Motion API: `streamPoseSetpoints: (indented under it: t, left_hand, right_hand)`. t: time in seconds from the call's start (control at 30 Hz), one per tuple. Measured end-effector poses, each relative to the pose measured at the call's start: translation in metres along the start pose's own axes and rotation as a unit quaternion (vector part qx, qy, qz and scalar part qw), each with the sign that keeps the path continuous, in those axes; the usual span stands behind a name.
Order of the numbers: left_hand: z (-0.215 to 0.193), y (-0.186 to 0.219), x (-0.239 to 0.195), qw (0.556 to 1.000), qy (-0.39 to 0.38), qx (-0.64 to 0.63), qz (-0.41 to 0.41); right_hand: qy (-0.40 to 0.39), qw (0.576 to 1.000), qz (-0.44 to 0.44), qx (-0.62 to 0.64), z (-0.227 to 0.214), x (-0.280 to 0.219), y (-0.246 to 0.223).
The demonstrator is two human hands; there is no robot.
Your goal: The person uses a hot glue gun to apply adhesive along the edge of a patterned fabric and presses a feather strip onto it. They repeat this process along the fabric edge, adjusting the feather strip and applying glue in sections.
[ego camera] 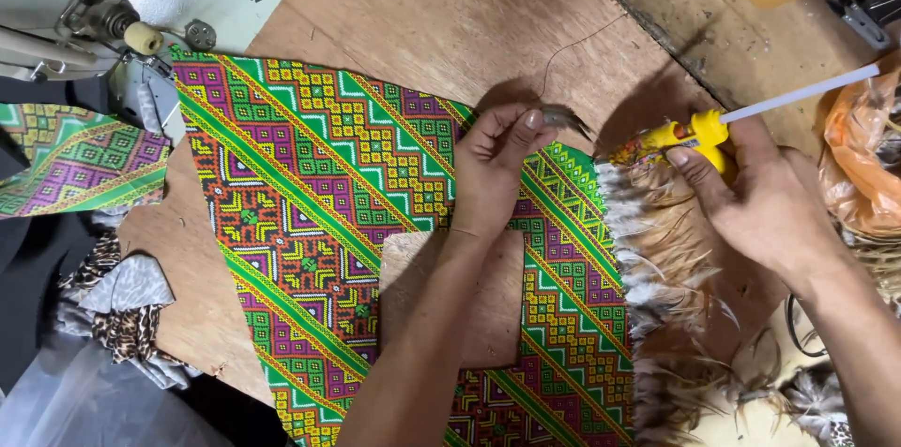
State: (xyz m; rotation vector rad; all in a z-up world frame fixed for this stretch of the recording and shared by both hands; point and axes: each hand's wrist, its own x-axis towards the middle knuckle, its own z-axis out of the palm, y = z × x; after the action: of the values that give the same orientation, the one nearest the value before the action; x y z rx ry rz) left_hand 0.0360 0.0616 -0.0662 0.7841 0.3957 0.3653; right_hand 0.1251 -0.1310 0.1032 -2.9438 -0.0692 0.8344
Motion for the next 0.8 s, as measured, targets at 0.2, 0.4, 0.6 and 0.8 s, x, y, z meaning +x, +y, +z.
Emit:
streamPoseSetpoints:
  t: [0.2, 0.4, 0.6, 0.8]
  left_hand:
    - [0.0, 0.001, 0.0, 1.0, 0.001, 0.011, -0.002]
    - [-0.002, -0.003, 0.0, 1.0, -0.001, 0.006, 0.002]
    - [-0.002, -0.006, 0.001, 1.0, 0.0, -0.008, 0.006]
    - [-0.002, -0.007, 0.001, 1.0, 0.004, 0.001, 0.001]
  right_hand:
    - [0.04, 0.996, -0.058, -0.049, 0.014, 0.007, 0.009]
    - [-0.008, 1.0, -0.014, -0.001, 0.005, 0.0, -0.019]
    - [-0.032, 0.999, 0.01, 0.037, -0.002, -0.002, -0.018]
    - [-0.013, 0.999, -0.003, 0.034, 0.0, 0.004, 0.014]
